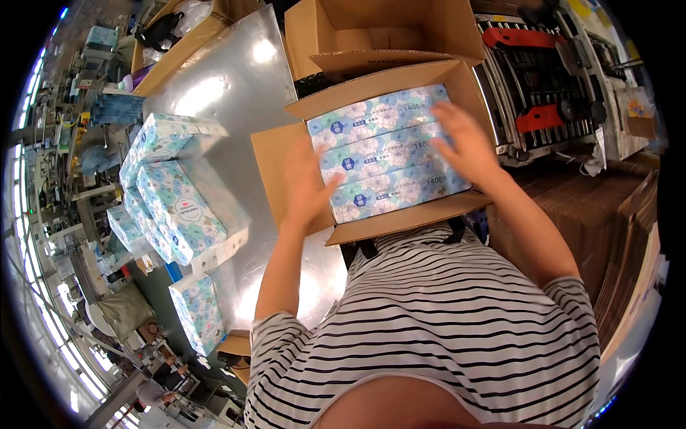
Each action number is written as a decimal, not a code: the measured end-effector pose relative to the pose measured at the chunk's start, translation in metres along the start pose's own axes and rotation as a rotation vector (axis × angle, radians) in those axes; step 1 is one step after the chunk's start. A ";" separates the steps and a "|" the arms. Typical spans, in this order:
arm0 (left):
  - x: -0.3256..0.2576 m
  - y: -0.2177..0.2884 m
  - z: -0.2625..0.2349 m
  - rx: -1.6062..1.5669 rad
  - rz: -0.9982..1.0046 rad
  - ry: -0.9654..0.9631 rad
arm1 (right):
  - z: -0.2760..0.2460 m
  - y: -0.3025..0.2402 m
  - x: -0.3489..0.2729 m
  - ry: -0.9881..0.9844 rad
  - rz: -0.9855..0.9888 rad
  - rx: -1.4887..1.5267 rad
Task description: The person assembles cardboard boxes and packs them with wrapped paper towel bundles at a workstation before feeding the sealed boxes through a tape machine.
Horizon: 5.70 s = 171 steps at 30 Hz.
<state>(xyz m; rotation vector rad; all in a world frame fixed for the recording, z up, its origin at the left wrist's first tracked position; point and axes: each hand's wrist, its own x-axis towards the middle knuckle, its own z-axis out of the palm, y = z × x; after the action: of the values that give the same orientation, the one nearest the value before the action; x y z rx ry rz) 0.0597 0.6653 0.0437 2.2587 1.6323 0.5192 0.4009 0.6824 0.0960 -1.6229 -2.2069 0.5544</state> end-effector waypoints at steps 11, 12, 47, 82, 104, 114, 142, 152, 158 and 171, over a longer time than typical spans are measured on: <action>-0.004 0.018 0.014 -1.022 -0.333 -0.453 | 0.016 -0.031 -0.097 -0.289 0.067 -0.295; 0.005 0.020 0.034 -0.889 -0.275 -0.603 | 0.015 -0.037 -0.091 -0.354 0.007 -0.358; -0.005 0.049 0.083 -0.518 -0.502 0.160 | 0.069 0.099 -0.002 0.145 0.781 0.088; 0.356 0.335 0.333 -0.707 -0.257 0.105 | -0.082 0.353 0.031 0.729 0.342 0.009; 0.064 0.206 0.269 -0.809 -0.754 -1.086 | -0.296 0.113 -0.299 1.061 0.797 -0.879; 0.056 0.202 0.228 -1.109 -0.685 -1.057 | -0.281 0.104 -0.343 0.784 0.990 -0.948; 0.038 0.130 0.126 -1.724 -0.238 -0.365 | -0.348 -0.199 -0.253 0.141 -0.660 -0.344; 0.033 0.076 0.051 -1.755 -0.566 0.260 | -0.213 -0.040 -0.230 0.359 -0.108 0.643; 0.057 0.077 -0.021 -1.377 -0.434 0.533 | -0.128 0.024 -0.262 -0.618 0.148 1.042; 0.081 0.061 -0.042 -1.162 -0.052 0.409 | -0.112 -0.035 -0.199 -0.362 0.211 0.573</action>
<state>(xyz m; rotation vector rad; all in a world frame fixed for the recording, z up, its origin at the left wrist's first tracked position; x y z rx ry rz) 0.1152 0.7251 0.1173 1.2630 1.0254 1.4967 0.4847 0.4944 0.2017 -1.5215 -1.8407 1.4838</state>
